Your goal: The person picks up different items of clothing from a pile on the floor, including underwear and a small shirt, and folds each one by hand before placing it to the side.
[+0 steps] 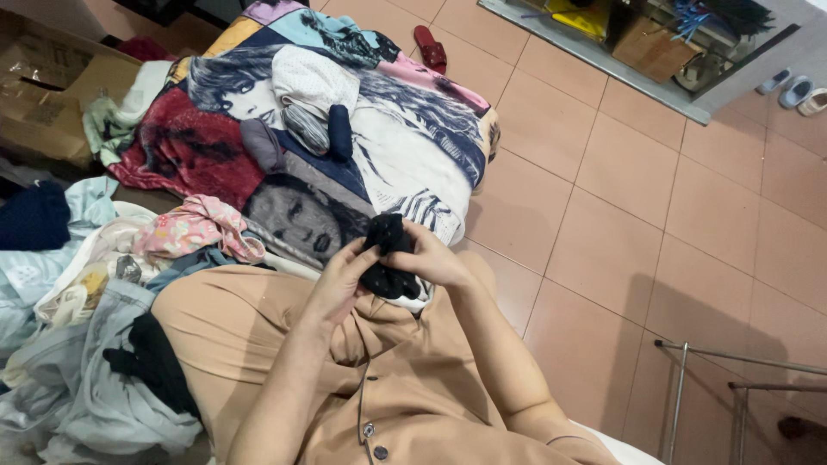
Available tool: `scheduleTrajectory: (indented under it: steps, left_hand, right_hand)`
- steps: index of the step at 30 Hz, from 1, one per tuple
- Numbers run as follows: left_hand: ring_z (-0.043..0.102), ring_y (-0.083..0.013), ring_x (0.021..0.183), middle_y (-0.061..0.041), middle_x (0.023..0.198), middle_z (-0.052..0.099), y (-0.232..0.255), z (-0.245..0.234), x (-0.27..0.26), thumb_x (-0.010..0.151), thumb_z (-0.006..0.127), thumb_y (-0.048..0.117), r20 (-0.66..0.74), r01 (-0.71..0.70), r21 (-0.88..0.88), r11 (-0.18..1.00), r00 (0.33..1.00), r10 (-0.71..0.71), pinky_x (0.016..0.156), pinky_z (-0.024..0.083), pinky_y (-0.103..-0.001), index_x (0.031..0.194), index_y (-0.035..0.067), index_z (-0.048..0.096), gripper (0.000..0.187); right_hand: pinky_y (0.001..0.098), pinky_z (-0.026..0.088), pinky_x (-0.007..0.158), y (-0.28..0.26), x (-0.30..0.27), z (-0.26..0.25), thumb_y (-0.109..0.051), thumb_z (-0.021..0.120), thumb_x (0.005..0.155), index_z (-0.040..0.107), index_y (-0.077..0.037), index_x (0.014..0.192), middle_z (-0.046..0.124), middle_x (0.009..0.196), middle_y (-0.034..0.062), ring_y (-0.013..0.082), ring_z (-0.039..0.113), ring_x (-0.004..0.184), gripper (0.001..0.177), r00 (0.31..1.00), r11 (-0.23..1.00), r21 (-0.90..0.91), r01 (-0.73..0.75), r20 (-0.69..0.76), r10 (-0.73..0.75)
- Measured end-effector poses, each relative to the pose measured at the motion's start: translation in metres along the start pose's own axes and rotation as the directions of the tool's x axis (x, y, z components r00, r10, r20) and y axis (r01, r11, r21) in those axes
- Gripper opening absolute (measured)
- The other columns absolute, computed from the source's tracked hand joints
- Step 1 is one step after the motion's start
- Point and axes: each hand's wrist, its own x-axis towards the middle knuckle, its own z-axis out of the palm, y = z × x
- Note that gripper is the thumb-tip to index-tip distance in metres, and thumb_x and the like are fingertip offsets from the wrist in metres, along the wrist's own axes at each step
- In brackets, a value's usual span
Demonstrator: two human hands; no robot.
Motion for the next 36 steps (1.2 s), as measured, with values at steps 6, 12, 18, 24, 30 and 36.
scheduleTrajectory:
  steps: [6,12,18,24,30,36]
  left_hand:
    - [0.059,-0.0056,0.092,0.003,0.101,0.063,-0.009,0.013,0.011,0.092,0.074,-0.002,-0.077,-0.391,0.289,0.874,0.901,0.428,0.082,0.049,-0.021,0.107,0.003,0.064,0.018]
    - [0.051,-0.0058,0.076,-0.001,0.083,0.058,-0.003,0.046,0.007,0.092,0.078,0.012,-0.132,-0.359,0.734,0.576,0.757,0.641,0.068,0.047,-0.025,0.097,0.002,0.056,0.025]
    - [0.049,-0.0194,0.059,-0.010,0.067,0.058,0.008,0.092,-0.024,0.088,0.082,0.023,-0.288,0.030,0.857,0.514,0.855,0.431,0.056,0.042,-0.035,0.095,0.003,0.058,0.032]
    - [0.062,-0.0287,0.073,-0.009,0.085,0.062,-0.028,0.084,-0.023,0.085,0.082,0.004,0.278,-0.446,0.882,-0.154,0.227,0.933,0.073,0.052,-0.042,0.098,0.005,0.057,0.029]
    - [0.069,-0.0276,0.082,-0.013,0.099,0.069,0.012,0.076,-0.040,0.082,0.085,0.001,0.165,-0.541,0.840,-0.039,0.186,0.969,0.077,0.058,-0.036,0.111,0.001,0.061,0.037]
    - [0.074,-0.0201,0.088,-0.010,0.098,0.074,0.045,0.112,-0.055,0.082,0.086,0.002,0.229,-0.552,0.833,0.041,0.410,0.883,0.079,0.059,-0.030,0.115,0.004,0.069,0.038]
  right_hand:
    - [0.0298,0.050,0.079,0.001,0.015,0.003,-0.001,0.070,0.077,0.057,-0.003,0.105,0.060,0.089,0.0066,0.0140,0.057,0.087,0.031,0.976,0.909,-0.394,0.137,-0.104,-0.192]
    - [0.0357,0.049,0.075,0.015,0.026,0.020,0.003,0.066,0.072,0.052,-0.004,0.103,0.056,0.086,0.0131,0.0310,0.057,0.079,0.035,0.756,0.771,-0.633,0.077,-0.467,-0.459]
    - [0.0387,0.052,0.080,0.039,0.034,0.026,0.003,0.059,0.077,0.058,-0.006,0.107,0.061,0.097,0.0156,0.0348,0.063,0.090,0.031,0.577,0.694,-0.718,0.051,-0.546,-0.607]
    - [0.0351,0.055,0.081,0.019,0.009,0.072,-0.011,0.071,0.080,0.065,-0.008,0.110,0.069,0.099,0.0139,0.0300,0.071,0.095,0.031,0.757,0.709,-0.698,0.098,-0.410,-0.508]
    - [0.0325,0.055,0.093,-0.033,-0.032,0.029,-0.012,0.078,0.080,0.042,-0.007,0.144,0.056,0.139,-0.0037,0.0109,0.057,0.124,0.072,0.955,0.979,0.070,0.191,0.218,-0.202]
    - [0.0369,0.055,0.107,0.012,-0.017,-0.002,0.001,0.085,0.083,0.062,0.004,0.132,0.069,0.126,0.0079,0.0170,0.065,0.117,0.054,0.945,0.973,0.222,0.069,0.298,-0.135]
